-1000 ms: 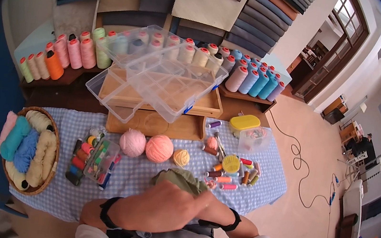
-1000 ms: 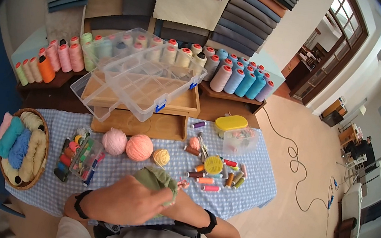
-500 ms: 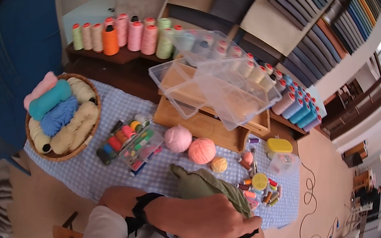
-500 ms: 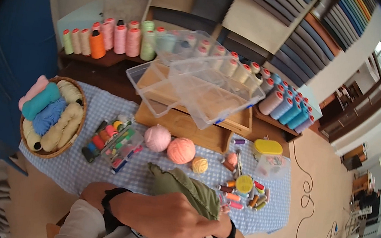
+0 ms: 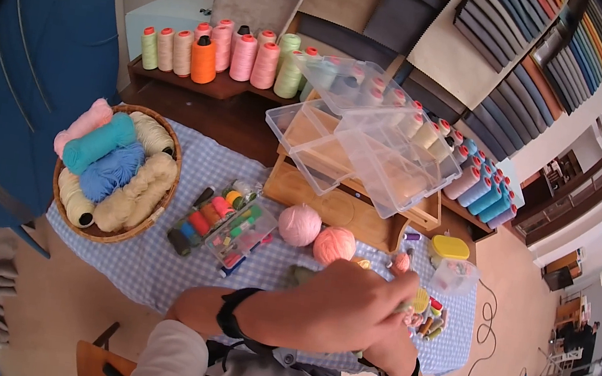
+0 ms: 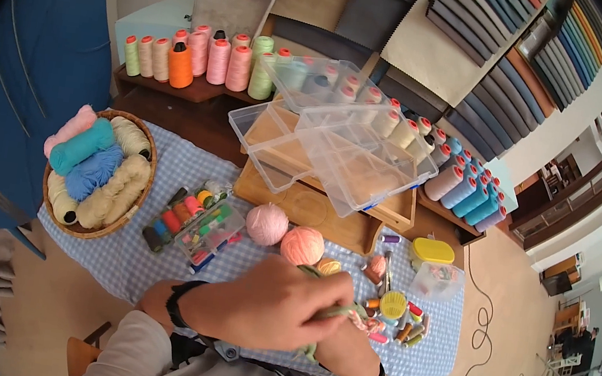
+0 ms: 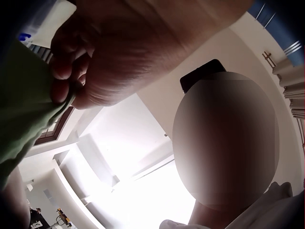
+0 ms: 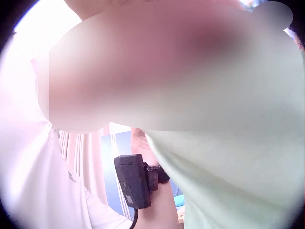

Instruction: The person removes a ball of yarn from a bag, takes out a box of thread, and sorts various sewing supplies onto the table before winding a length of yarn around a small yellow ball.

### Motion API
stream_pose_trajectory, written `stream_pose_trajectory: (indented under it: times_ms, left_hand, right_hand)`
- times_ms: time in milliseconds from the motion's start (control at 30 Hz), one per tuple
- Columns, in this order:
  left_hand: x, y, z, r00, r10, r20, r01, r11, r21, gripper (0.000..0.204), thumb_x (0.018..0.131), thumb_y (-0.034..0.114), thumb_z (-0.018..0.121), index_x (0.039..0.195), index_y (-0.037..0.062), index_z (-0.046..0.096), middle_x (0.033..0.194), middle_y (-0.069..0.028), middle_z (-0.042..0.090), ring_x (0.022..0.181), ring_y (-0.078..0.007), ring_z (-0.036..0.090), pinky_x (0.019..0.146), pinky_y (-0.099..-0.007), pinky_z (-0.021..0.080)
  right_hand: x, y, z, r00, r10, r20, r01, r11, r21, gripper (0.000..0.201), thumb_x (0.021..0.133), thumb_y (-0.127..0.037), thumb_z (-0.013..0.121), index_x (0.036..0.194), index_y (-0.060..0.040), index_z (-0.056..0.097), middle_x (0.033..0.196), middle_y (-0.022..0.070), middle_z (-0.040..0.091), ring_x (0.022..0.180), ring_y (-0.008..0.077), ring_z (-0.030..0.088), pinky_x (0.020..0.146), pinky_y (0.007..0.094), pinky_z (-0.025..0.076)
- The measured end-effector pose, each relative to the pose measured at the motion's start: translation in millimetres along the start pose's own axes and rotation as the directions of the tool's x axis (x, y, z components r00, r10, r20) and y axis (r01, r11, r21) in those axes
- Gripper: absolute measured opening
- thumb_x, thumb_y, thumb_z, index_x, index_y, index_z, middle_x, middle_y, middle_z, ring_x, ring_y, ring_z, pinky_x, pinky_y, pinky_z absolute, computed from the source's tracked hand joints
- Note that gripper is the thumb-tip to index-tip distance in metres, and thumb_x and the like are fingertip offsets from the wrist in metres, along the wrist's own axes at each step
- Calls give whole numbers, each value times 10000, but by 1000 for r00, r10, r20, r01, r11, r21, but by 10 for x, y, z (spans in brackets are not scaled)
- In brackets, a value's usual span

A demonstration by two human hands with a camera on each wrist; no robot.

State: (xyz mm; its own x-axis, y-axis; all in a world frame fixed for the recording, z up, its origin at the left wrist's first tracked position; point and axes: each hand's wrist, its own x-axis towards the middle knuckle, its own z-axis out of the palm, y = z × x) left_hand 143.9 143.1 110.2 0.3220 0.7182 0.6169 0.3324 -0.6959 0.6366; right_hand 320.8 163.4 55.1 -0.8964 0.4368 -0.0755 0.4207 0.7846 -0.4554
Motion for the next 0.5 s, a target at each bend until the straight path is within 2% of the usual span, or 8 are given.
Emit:
stream_pose_trajectory:
  times_ms: [67,167,233,300,333,367,433,500]
  left_hand:
    - [22,31,-165,994,-106,4,106,994,-13,172,817,159,690,870,93,540,622,-72,585,522,-282,599,476,-394,441]
    - [54,-2,-314,999,-20,-28,23,990,137,165,811,157,701,860,101,554,612,-65,577,512,-270,589,477,-379,442]
    - [37,-12,-381,993,-108,-54,117,975,189,150,797,109,718,876,93,591,563,-36,563,463,-182,552,445,-303,409]
    - [20,19,-475,976,-178,-128,194,973,125,150,784,61,727,867,67,602,541,-20,548,446,-109,522,436,-261,379]
    - [14,32,-533,971,-214,-108,228,964,137,150,789,87,720,869,81,594,547,-40,556,469,-176,553,448,-306,395]
    - [16,32,-589,964,-249,-90,260,954,152,150,795,112,714,872,96,586,554,-60,564,492,-243,584,459,-351,411]
    - [28,1,-654,965,-262,-23,262,950,172,155,786,99,724,876,94,598,570,-61,574,491,-236,586,454,-340,413]
    - [45,-19,-675,952,-307,-6,300,924,238,148,792,108,720,881,89,604,592,-66,591,506,-235,598,469,-340,428]
  right_hand:
    - [-20,-46,-19,1000,27,-11,-27,999,-38,365,762,-47,627,1112,36,564,1048,188,606,839,359,624,714,408,525]
    - [-114,-91,-122,994,99,-50,-104,990,-100,362,763,-46,625,1111,36,565,1048,187,608,838,356,626,712,407,527]
    - [-79,-286,-371,984,78,-161,-100,986,-136,319,773,-25,601,1086,36,596,1097,176,619,843,311,647,705,377,546]
    - [-112,-292,-443,885,-330,-327,287,942,-172,285,785,-37,601,1059,38,623,1154,171,619,869,289,652,730,352,546]
    - [-133,-329,-478,838,-388,-384,384,919,-91,258,804,-34,610,1055,20,640,1157,161,627,875,274,652,729,341,541]
    - [-170,-331,-500,836,-373,-402,366,926,-96,258,804,-34,610,1055,20,640,1157,161,627,875,274,652,729,341,541]
    - [-257,-325,-524,795,-328,-510,347,936,-61,225,816,-43,634,1036,-2,645,1124,141,643,861,272,649,720,348,532]
    - [-309,-130,-569,807,-156,-569,134,988,-81,178,831,-51,655,1006,-14,650,1050,118,669,861,261,658,714,363,522]
